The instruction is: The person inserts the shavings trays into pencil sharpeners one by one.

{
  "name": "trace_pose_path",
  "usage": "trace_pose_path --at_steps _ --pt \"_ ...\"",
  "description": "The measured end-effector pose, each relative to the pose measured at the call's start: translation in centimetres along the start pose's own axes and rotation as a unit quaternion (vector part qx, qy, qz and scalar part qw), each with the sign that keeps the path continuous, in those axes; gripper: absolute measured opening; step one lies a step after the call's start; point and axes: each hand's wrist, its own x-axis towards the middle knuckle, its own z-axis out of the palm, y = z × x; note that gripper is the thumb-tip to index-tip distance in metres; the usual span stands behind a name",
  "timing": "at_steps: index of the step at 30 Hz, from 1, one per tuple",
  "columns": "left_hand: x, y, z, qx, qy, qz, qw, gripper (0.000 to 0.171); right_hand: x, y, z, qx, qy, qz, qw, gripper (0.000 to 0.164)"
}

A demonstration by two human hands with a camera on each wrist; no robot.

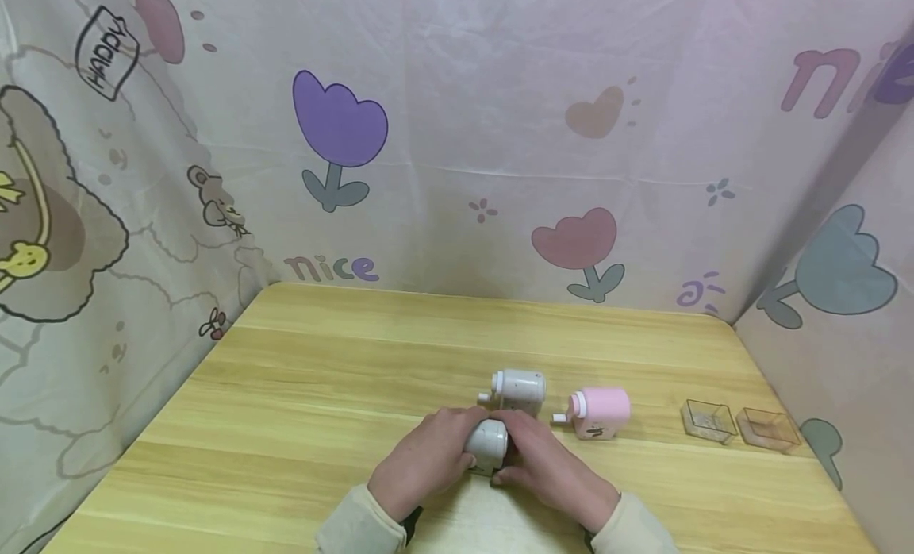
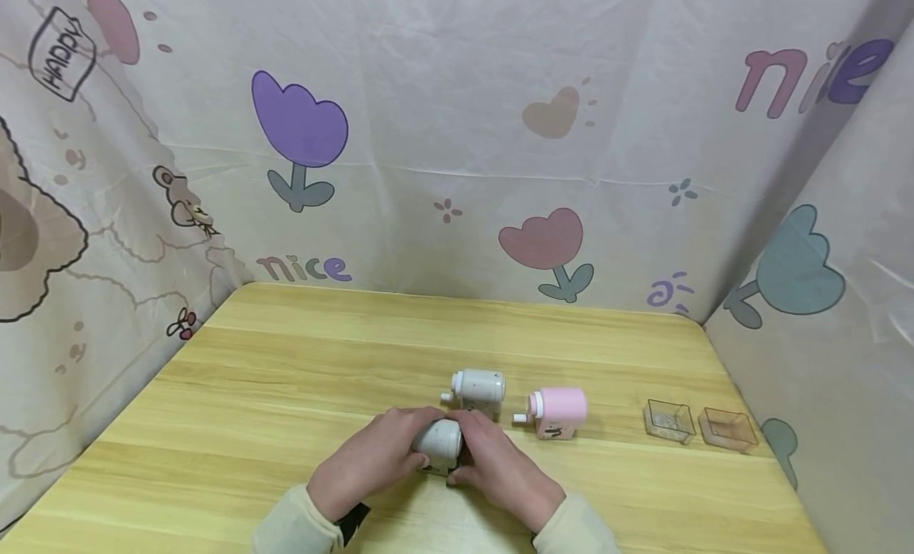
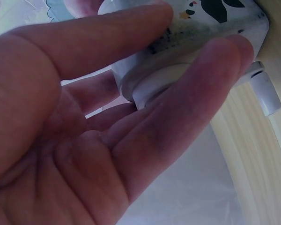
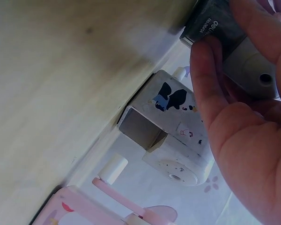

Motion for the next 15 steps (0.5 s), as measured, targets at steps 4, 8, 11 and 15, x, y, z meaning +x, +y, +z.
trace_pose_path --at_steps 4,8,11,15 --pt "-0.01 -0.01 0.00 0.002 -0.002 -0.004 1.0000 0.046 0.10 0.00 0.01 0.000 -0.003 0.002 1.000 0.072" --pt "-0.03 -0.02 -0.03 0.004 -0.001 -0.004 1.0000 0.046 0.18 0.04 0.08 -0.003 -0.003 0.003 1.000 0.071" --pt "-0.05 -0.03 -0.01 0.002 0.000 -0.005 1.0000 0.047 0.23 0.09 0.17 -0.002 -0.002 0.004 1.000 0.071" --pt "-0.07 -0.04 0.03 0.000 -0.001 -0.005 1.0000 0.047 0.27 0.14 0.26 -0.001 -0.002 0.006 1.000 0.072"
